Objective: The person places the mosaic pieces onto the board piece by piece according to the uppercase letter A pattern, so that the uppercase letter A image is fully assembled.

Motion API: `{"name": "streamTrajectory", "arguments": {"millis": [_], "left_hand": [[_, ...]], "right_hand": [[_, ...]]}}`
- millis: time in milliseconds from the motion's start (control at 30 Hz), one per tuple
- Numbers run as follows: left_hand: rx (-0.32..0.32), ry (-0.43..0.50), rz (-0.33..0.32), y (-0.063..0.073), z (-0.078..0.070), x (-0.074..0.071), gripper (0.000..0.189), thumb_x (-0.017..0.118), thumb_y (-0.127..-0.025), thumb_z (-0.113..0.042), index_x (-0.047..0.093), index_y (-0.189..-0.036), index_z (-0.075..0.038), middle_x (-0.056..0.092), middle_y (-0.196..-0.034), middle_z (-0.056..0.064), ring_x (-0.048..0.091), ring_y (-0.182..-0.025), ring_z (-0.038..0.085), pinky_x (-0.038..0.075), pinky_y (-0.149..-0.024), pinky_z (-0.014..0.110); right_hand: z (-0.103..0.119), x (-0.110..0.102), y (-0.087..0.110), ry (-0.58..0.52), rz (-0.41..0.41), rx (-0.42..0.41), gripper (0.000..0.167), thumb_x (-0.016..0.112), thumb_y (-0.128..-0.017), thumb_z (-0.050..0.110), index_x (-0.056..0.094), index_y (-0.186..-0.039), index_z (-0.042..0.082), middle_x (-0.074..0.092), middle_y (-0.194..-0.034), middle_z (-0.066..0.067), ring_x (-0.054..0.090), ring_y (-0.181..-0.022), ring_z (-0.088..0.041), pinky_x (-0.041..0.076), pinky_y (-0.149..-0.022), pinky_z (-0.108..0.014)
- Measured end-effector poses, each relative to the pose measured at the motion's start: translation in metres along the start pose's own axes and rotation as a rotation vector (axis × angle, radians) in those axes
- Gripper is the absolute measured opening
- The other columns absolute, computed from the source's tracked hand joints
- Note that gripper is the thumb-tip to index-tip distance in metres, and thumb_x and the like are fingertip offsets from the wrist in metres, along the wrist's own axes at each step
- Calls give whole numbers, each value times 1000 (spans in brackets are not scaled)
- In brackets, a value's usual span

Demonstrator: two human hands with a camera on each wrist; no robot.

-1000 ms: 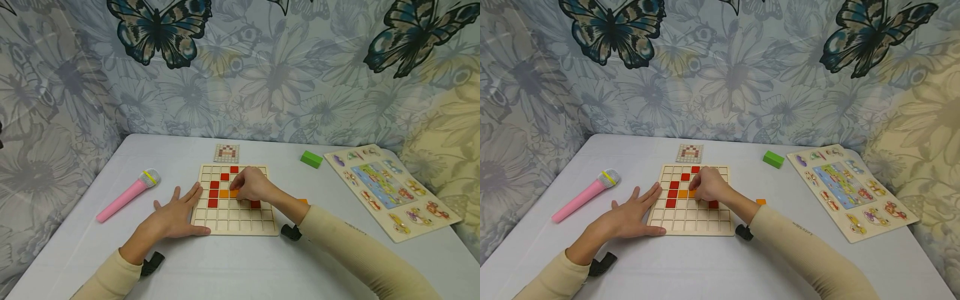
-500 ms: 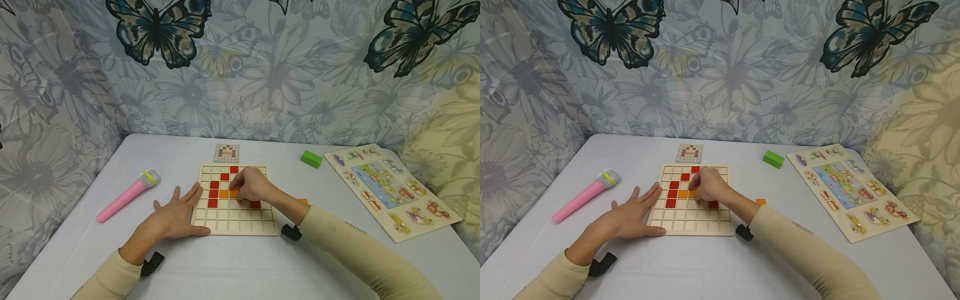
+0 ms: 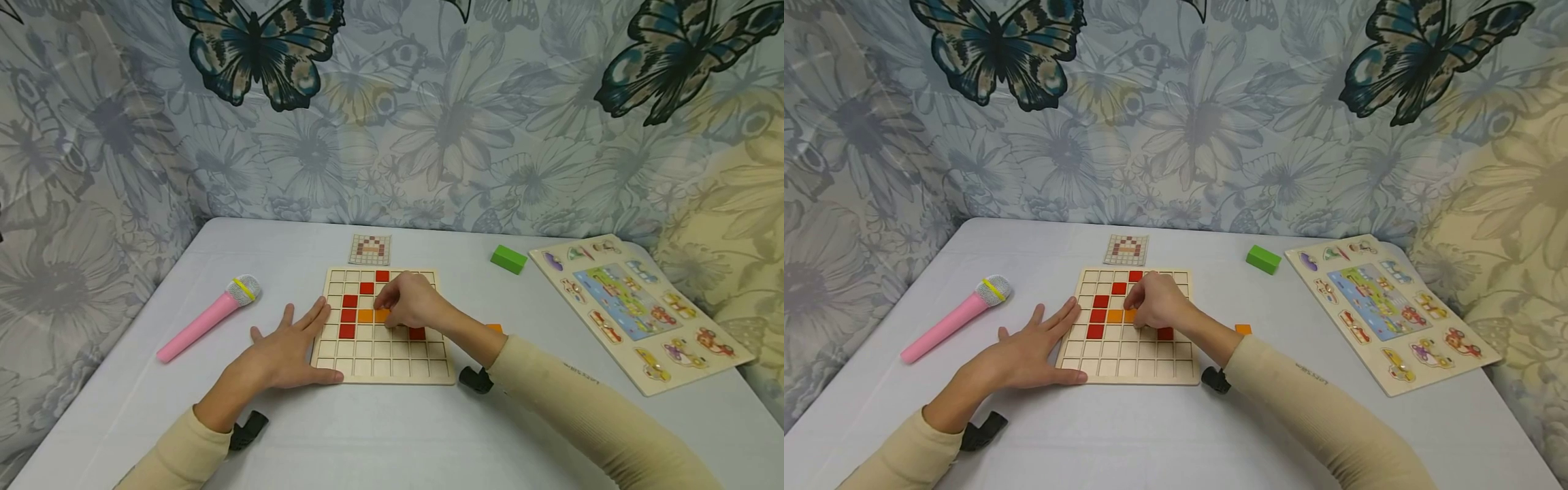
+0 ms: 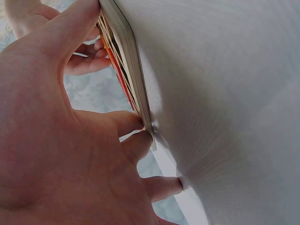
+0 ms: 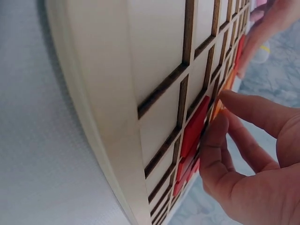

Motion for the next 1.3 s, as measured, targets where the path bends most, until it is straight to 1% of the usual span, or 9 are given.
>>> {"name": "streamTrajectory", "arguments": {"millis": [200,300,533,700,800,900,1000,1100,1300], "left_hand": [[4,-3,-6,0,0,0,123,76,-77,-76,17,-169,-18,10,-177,0,13,-155,58,18,-94,96],[3,-3,-7,0,1,0,123,76,-77,-75,17,-169,-18,10,-177,-1,13,-156,58,18,-95,95],[4,-4,-5,0,0,0,123,76,-77,-75,16,-169,-18,9,-177,-1,12,-156,58,17,-95,96],[7,-2,-3,1,0,0,123,76,-77,-75,16,-169,-18,9,-177,-1,12,-156,58,17,-95,96],[6,2,-2,1,0,0,123,76,-77,-75,16,-169,-18,9,-177,-1,11,-156,58,17,-95,96],[3,5,0,1,0,0,124,76,-77,-75,16,-169,-18,9,-177,-1,11,-156,58,17,-95,96],[3,6,0,0,0,0,124,76,-77,-75,16,-169,-18,10,-177,0,12,-156,58,17,-95,96],[1,6,2,0,0,0,123,76,-77,-75,16,-169,-18,10,-177,0,11,-156,58,17,-95,95],[4,14,7,1,1,0,123,75,-78,-76,15,-169,-19,8,-177,-1,10,-156,57,16,-96,95]], "right_hand": [[-1,-6,3,-75,5,-27,25,87,-77,0,82,-99,9,75,-94,-5,63,-84,-16,55,-75,-27],[-3,-10,6,-93,3,-27,23,85,-79,1,82,-101,10,73,-94,-5,63,-84,-17,55,-73,-27],[-11,-23,18,-115,-24,-3,22,83,-81,5,82,-103,12,76,-105,-5,66,-89,-20,56,-70,-29],[-19,-31,29,-140,-40,29,24,84,-80,6,82,-104,11,74,-98,-6,66,-86,-20,55,-70,-30],[-26,-37,37,-150,-48,47,25,84,-81,6,82,-105,11,75,-98,-6,65,-86,-21,53,-71,-31],[-36,-42,46,-155,-59,58,25,84,-81,7,82,-106,13,76,-105,-6,65,-91,-21,53,-72,-31],[-46,-48,54,-155,-74,57,25,83,-82,7,82,-107,13,76,-107,-6,65,-92,-22,52,-73,-33],[-56,-53,61,-155,-90,58,26,84,-82,8,82,-108,11,75,-104,-7,64,-92,-22,51,-73,-33],[-78,-61,80,-149,-118,106,27,83,-81,9,81,-108,12,73,-97,-6,64,-92,-21,50,-70,-32]]}}
Point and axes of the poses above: each hand's wrist, its own y-axis away from the middle knuckle, its own x-axis out of the palm, z = x × y, the point moved 10 cm from there along -y, towards the middle knuckle
